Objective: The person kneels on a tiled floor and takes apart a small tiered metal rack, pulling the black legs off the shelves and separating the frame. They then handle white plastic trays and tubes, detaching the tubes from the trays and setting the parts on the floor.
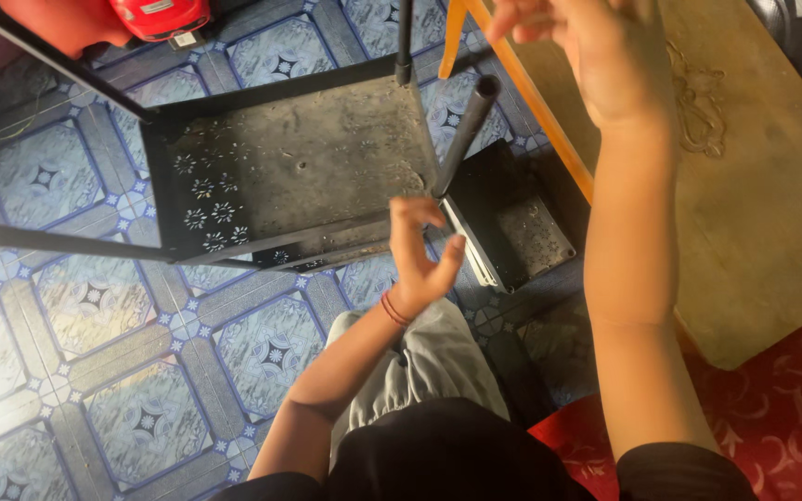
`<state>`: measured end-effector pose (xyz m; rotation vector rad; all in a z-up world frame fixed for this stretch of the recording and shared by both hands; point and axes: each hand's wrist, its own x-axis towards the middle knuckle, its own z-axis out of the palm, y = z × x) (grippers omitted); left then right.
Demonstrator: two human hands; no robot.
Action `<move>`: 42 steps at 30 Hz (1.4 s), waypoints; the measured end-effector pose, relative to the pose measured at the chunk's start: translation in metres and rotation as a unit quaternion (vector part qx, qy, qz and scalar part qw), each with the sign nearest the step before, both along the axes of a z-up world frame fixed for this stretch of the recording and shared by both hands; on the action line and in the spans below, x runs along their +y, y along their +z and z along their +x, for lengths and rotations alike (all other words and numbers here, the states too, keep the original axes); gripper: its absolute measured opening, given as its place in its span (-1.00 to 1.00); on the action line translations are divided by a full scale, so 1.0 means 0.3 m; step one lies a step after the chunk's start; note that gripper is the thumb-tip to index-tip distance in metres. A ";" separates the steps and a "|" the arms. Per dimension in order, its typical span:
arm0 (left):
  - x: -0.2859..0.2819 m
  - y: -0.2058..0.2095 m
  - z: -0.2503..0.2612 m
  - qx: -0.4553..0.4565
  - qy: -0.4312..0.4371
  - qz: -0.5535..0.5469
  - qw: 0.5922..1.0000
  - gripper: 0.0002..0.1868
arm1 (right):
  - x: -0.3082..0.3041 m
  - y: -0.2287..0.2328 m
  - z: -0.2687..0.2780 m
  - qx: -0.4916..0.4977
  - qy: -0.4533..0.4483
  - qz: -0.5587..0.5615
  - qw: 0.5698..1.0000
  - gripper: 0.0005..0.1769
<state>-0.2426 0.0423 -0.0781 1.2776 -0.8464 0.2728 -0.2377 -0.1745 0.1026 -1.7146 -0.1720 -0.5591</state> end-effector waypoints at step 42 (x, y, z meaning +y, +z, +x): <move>-0.682 -1.693 0.381 0.394 0.038 0.478 0.784 -0.28 | -0.180 -2.329 -0.634 0.337 -0.602 -0.094 0.718 -0.38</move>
